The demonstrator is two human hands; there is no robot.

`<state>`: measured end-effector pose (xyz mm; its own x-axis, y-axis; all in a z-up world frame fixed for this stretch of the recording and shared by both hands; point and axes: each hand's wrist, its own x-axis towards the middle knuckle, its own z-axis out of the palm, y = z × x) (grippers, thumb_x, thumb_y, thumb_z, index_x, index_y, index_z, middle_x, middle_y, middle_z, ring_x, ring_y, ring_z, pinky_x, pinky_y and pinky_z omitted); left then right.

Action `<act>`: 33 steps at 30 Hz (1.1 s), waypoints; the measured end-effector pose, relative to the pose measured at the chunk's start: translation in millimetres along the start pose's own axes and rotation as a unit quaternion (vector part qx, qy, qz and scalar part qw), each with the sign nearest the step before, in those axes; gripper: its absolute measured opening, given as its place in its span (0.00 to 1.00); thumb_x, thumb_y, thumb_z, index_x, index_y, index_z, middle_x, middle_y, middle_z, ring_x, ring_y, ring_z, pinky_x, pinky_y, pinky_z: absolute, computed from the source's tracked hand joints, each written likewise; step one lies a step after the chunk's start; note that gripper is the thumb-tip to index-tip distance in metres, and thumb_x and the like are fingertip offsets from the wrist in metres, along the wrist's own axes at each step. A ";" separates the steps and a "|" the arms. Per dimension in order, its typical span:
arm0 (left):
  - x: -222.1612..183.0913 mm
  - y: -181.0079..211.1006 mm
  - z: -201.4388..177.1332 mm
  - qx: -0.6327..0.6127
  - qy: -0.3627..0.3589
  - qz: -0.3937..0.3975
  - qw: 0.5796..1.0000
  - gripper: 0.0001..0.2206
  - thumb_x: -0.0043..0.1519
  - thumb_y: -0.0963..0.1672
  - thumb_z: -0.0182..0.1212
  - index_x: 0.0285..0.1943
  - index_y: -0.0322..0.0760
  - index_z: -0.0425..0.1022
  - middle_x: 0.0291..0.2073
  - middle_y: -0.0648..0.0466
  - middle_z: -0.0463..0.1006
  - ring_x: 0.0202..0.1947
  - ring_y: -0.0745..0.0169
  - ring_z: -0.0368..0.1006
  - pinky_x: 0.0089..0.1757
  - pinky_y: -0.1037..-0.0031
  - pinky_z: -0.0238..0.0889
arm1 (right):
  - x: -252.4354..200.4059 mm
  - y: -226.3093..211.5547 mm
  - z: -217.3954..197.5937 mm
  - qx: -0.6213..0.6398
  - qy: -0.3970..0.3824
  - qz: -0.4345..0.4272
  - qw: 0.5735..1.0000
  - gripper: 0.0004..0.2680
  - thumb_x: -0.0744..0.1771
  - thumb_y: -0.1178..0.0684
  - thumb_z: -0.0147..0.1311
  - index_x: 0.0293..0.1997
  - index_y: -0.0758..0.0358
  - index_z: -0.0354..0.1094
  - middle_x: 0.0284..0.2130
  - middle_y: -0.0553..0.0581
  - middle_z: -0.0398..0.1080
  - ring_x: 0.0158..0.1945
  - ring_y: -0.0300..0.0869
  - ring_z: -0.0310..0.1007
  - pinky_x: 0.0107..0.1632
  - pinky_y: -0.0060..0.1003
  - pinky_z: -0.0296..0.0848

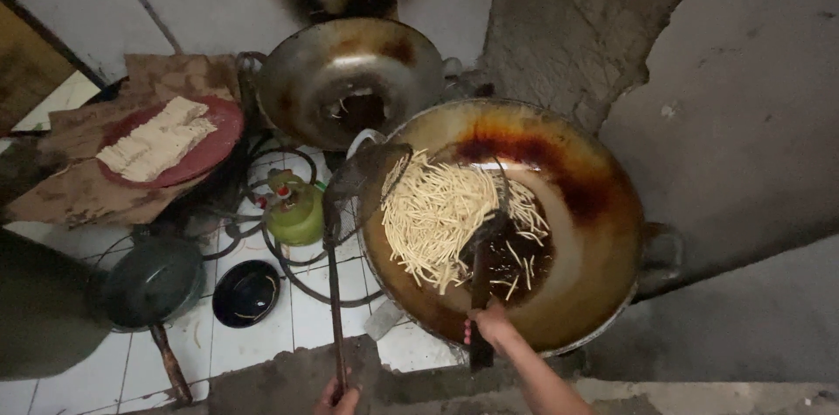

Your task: Frying a large batch of noodles in a wok using two skimmers to stir and flip them for even cooking.

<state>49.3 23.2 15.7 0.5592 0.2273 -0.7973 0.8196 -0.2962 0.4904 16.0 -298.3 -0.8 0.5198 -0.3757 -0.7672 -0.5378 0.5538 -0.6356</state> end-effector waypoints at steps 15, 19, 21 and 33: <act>-25.0 0.2 -40.5 -0.180 -0.015 0.106 0.978 0.19 0.59 0.40 0.63 0.60 0.48 0.81 0.21 0.55 0.60 0.17 0.65 0.48 0.22 0.70 0.46 | -75.4 22.0 26.4 -0.449 0.125 -0.097 0.879 0.20 0.69 0.53 0.49 0.69 0.51 0.48 0.57 0.67 0.71 0.58 0.60 0.73 0.58 0.51 0.71; -23.6 -7.4 -48.8 -0.195 0.005 0.108 0.975 0.18 0.59 0.40 0.63 0.59 0.49 0.82 0.19 0.54 0.57 0.15 0.65 0.47 0.21 0.69 0.47 | -110.6 13.8 19.0 -0.434 0.137 -0.103 0.884 0.21 0.69 0.53 0.47 0.72 0.48 0.48 0.55 0.63 0.74 0.56 0.59 0.76 0.56 0.49 0.71; -29.1 -11.8 -53.8 -0.196 0.004 0.107 0.975 0.18 0.60 0.40 0.63 0.59 0.49 0.82 0.18 0.55 0.55 0.15 0.65 0.46 0.21 0.70 0.48 | -126.5 14.7 9.3 -0.413 0.139 -0.091 0.896 0.22 0.70 0.49 0.46 0.74 0.47 0.47 0.57 0.60 0.74 0.58 0.57 0.75 0.57 0.47 0.71; -44.0 0.9 -51.6 -0.199 0.038 0.117 0.972 0.16 0.60 0.39 0.61 0.56 0.47 0.82 0.20 0.55 0.54 0.18 0.64 0.45 0.21 0.67 0.44 | -104.3 39.8 -8.9 -0.415 0.165 -0.116 0.887 0.15 0.69 0.53 0.44 0.64 0.47 0.54 0.48 0.68 0.77 0.50 0.64 0.77 0.52 0.56 0.70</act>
<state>31.9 60.8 69.5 0.7310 0.2685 -0.6274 0.6442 0.0316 0.7642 -65.5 -243.7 53.1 0.5304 -0.6815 -0.5041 -0.8172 -0.2529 -0.5179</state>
